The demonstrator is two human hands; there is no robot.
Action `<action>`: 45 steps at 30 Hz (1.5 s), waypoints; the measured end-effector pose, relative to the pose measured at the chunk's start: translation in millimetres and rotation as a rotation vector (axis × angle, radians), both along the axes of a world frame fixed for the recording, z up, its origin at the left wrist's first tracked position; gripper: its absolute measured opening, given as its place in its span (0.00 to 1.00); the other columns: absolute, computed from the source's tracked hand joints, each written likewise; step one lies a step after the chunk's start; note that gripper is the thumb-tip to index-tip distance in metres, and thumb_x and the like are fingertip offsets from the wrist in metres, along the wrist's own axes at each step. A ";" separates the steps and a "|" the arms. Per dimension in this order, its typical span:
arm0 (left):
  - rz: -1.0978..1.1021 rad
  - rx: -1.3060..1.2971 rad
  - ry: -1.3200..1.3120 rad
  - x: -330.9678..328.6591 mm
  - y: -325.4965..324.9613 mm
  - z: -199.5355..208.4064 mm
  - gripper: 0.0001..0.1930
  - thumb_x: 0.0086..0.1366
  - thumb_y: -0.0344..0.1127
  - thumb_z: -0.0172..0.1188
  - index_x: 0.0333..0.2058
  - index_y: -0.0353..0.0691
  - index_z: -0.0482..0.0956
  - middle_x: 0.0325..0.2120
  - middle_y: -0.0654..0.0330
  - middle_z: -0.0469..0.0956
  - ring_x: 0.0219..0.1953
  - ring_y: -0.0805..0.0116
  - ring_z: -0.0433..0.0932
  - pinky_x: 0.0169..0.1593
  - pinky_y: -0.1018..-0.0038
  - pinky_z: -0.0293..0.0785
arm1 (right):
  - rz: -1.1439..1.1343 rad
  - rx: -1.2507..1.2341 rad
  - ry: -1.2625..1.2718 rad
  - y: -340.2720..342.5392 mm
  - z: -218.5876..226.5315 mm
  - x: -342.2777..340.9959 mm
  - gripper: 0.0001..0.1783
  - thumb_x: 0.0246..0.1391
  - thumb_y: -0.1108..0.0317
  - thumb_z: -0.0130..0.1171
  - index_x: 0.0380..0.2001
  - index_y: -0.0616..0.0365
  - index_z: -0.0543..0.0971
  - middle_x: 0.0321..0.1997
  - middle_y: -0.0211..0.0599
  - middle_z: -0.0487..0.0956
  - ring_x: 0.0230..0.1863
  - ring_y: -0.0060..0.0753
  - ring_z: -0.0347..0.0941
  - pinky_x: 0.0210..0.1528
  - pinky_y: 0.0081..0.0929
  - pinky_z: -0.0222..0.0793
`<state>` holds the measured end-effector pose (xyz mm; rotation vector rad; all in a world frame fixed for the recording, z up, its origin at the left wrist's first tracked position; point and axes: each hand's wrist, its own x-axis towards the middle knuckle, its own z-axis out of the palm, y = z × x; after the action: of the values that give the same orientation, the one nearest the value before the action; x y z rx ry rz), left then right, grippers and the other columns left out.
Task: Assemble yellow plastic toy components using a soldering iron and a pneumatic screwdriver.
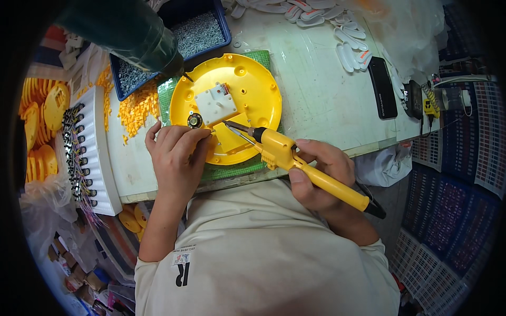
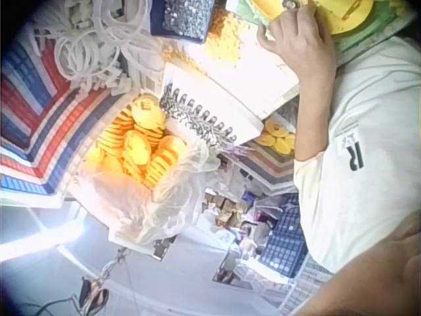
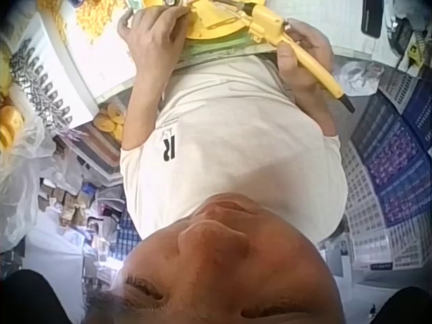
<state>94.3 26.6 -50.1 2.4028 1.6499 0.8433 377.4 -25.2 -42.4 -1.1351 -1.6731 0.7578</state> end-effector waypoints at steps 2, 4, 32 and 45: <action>-0.004 -0.015 0.009 -3.2 0.8 5.7 0.09 0.57 0.34 0.74 0.37 0.50 0.86 0.32 0.67 0.79 0.40 0.67 0.79 0.64 0.55 0.62 | -0.003 -0.004 -0.006 -0.4 0.7 0.1 0.27 0.62 0.63 0.61 0.58 0.70 0.69 0.44 0.46 0.80 0.39 0.29 0.80 0.45 0.24 0.77; -0.080 -0.002 -0.024 -12.3 4.4 22.2 0.11 0.57 0.31 0.73 0.40 0.46 0.87 0.36 0.64 0.81 0.43 0.63 0.79 0.60 0.57 0.66 | -0.003 -0.008 -0.007 0.1 1.3 0.2 0.27 0.62 0.63 0.61 0.58 0.71 0.69 0.44 0.46 0.80 0.39 0.29 0.79 0.45 0.24 0.76; -0.031 -0.087 0.313 -113.6 -4.9 90.4 0.10 0.56 0.20 0.65 0.35 0.37 0.76 0.49 0.51 0.79 0.55 0.45 0.76 0.60 0.55 0.69 | -0.239 0.007 0.102 -11.8 -1.0 31.3 0.23 0.61 0.73 0.60 0.57 0.70 0.70 0.35 0.40 0.80 0.32 0.23 0.74 0.38 0.22 0.73; -0.073 -0.624 -1.019 -19.6 7.2 55.5 0.07 0.62 0.15 0.61 0.35 0.32 0.78 0.33 0.54 0.82 0.35 0.67 0.82 0.43 0.73 0.80 | -0.258 0.090 0.027 -17.5 -9.4 15.5 0.20 0.50 0.67 0.70 0.44 0.65 0.80 0.26 0.35 0.81 0.24 0.27 0.78 0.28 0.24 0.77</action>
<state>74.7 33.8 5.4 1.2396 1.1307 1.0599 392.9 -42.7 -51.8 -1.2419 -1.4872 0.5271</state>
